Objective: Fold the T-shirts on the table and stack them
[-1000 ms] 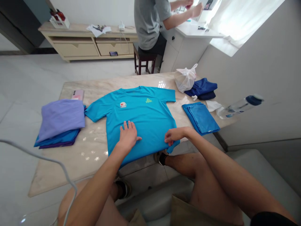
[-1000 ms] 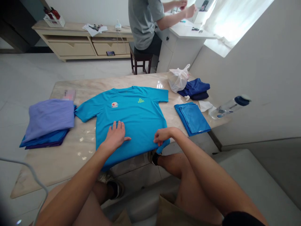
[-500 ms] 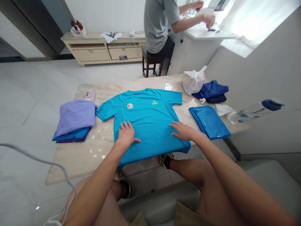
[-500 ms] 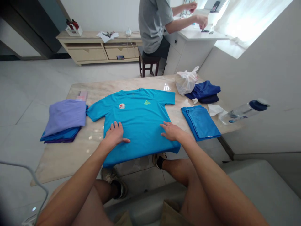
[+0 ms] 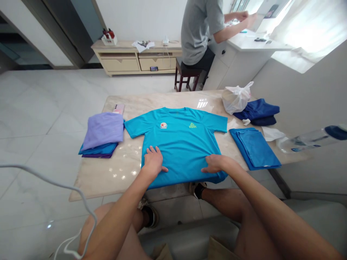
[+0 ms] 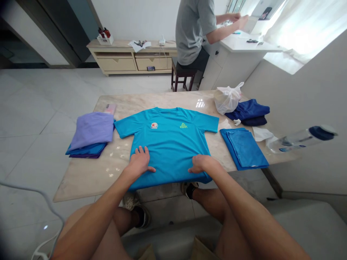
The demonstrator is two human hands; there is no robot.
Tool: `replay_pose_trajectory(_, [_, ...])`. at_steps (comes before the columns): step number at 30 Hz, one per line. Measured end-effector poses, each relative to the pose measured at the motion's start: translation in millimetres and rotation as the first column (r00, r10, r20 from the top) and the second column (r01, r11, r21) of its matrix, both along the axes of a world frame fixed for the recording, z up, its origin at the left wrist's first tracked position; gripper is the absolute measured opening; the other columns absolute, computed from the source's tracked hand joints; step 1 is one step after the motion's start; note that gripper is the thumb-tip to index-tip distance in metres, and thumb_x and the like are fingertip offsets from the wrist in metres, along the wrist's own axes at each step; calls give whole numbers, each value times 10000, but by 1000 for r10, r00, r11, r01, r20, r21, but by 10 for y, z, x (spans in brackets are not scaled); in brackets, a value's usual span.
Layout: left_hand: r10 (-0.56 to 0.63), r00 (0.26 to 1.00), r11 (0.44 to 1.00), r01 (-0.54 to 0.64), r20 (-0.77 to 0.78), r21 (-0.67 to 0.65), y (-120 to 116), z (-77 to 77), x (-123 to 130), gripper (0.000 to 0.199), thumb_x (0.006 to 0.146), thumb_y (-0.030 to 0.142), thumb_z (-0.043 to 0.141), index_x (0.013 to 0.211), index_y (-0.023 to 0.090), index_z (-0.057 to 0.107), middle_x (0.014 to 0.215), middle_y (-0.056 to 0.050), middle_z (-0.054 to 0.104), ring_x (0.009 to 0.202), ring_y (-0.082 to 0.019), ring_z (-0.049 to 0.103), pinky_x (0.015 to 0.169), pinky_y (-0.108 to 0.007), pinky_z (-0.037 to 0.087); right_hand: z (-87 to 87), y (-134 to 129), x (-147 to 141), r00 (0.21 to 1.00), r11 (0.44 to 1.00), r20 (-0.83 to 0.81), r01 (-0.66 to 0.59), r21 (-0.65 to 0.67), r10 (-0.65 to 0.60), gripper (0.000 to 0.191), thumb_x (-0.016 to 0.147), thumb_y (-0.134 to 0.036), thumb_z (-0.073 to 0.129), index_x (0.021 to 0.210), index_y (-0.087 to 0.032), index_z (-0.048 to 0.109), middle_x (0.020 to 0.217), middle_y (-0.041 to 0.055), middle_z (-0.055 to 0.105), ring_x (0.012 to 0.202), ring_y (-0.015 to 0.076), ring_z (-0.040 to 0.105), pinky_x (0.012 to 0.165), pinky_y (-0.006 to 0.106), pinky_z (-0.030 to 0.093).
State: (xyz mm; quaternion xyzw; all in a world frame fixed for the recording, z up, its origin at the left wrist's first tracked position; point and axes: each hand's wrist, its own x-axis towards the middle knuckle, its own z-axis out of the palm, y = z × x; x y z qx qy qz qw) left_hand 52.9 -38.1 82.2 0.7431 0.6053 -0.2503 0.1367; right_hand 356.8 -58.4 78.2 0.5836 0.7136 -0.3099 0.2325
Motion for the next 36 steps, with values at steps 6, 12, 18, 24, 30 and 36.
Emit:
replay_pose_trajectory(6, [-29, 994, 1000, 29, 105, -3, -50, 205, -142, 763, 900, 615, 815, 1400, 44, 740, 1386, -350, 713, 1311, -479, 693, 1053, -489, 568, 354, 109, -106, 998, 950, 65, 36, -310, -17, 624, 767, -713, 819, 1093, -182, 850, 1074, 176, 846, 1050, 407, 807, 872, 473, 646])
replay_pose_trajectory(12, [79, 984, 979, -106, 157, 173, 49, 334, -221, 465, 1098, 458, 507, 1247, 119, 789, 1219, -247, 783, 1176, -393, 746, 954, -441, 589, 422, 202, 288, 978, 962, -124, 137, -237, -170, 560, 908, -659, 702, 1125, -169, 865, 1191, 163, 841, 1126, 371, 794, 942, 417, 627])
replay_pose_trajectory(18, [-98, 957, 994, 82, 274, 68, 2, 174, -180, 654, 1054, 447, 632, 1619, 136, 527, 1654, -253, 536, 1524, -421, 524, 1181, -514, 502, 169, 306, 331, 982, 936, -149, 156, 315, -113, 565, 1065, -387, 512, 1556, -143, 650, 1512, 179, 696, 1383, 354, 674, 1191, 461, 503])
replay_pose_trajectory(24, [-116, 960, 990, 132, 256, -44, -10, -4, -70, 946, 992, 452, 729, 1763, 145, 275, 1844, -209, 103, 1690, -492, 125, 1332, -656, 267, -122, 271, 32, 997, 937, -78, 6, 350, 23, 679, 1052, -363, 538, 1693, -148, 479, 1770, 173, 387, 1636, 362, 386, 1327, 518, 346])
replay_pose_trajectory(30, [-116, 941, 971, 176, 318, -165, -111, 35, 31, 981, 997, 659, 629, 1741, 95, 328, 1806, -287, 175, 1660, -522, 221, 1272, -618, 385, -206, 262, -17, 995, 958, -89, -15, 286, 42, 715, 1038, -365, 553, 1717, -168, 444, 1767, 169, 383, 1656, 365, 338, 1334, 556, 331])
replay_pose_trajectory(36, [-161, 940, 986, 140, 302, 87, 10, 115, 0, 726, 1108, 545, 452, 1704, 131, 420, 1705, -243, 482, 1539, -415, 516, 1203, -502, 478, -151, 265, -56, 999, 974, -36, -2, 226, 10, 707, 1054, -364, 554, 1702, -102, 451, 1793, 216, 282, 1657, 371, 332, 1333, 528, 336])
